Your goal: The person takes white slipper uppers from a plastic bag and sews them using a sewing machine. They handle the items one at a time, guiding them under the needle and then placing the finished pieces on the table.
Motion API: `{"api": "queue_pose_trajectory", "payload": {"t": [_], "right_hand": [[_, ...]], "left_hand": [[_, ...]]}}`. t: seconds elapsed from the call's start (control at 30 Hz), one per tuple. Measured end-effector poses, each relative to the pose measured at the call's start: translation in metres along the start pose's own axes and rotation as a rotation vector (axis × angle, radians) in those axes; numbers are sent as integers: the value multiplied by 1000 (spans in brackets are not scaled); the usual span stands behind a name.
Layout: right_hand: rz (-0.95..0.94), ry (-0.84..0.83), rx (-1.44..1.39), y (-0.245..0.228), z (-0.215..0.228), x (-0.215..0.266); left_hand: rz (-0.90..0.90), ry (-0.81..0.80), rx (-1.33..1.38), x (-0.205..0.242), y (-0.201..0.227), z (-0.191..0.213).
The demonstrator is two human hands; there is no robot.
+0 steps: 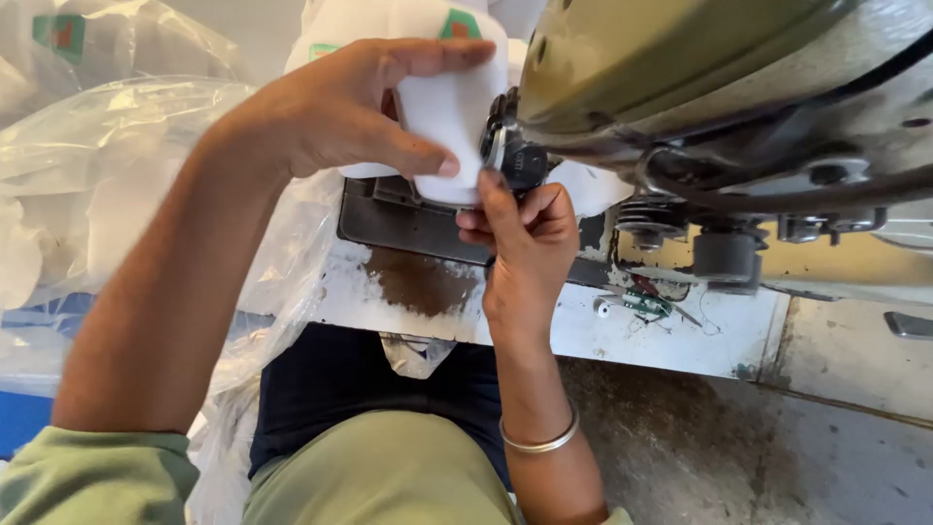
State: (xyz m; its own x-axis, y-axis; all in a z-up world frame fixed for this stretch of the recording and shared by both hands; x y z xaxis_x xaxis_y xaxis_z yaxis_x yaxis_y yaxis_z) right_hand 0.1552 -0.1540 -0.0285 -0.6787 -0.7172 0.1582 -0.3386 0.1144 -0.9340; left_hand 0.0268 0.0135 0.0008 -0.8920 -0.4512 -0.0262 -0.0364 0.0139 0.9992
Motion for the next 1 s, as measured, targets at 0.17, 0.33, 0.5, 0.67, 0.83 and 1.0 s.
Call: {"api": "queue_pose_trajectory", "payload": {"t": [0.17, 0.33, 0.5, 0.67, 0.83, 1.0], "right_hand": [[0, -47, 49, -10, 0, 0], [-42, -48, 23, -7, -1, 0], [23, -38, 24, -10, -4, -2], [-29, -85, 27, -8, 7, 1], [-27, -158, -32, -3, 12, 2], [56, -119, -17, -20, 19, 6]], "left_hand": [[-142, 430, -40, 39, -12, -50], [-63, 870, 165, 63, -34, -94], [-206, 919, 287, 70, -29, -75], [-42, 819, 307, 91, -46, -114], [2, 789, 330, 81, -44, -136], [47, 747, 362, 62, -27, -126]]}}
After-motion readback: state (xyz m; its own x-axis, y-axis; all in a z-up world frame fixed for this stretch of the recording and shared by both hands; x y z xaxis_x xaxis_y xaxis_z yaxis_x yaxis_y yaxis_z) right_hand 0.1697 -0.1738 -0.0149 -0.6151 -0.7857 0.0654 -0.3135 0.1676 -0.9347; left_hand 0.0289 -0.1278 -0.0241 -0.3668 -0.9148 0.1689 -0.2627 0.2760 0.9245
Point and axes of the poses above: each hand's wrist, its own x-axis away from the middle knuckle, its own z-axis out of the back of the hand, y = z × x, the point moved 3 cm from there along -x, towards the middle knuckle, and after that the axes turned 1 degree about -x, right-handed, at the moved point
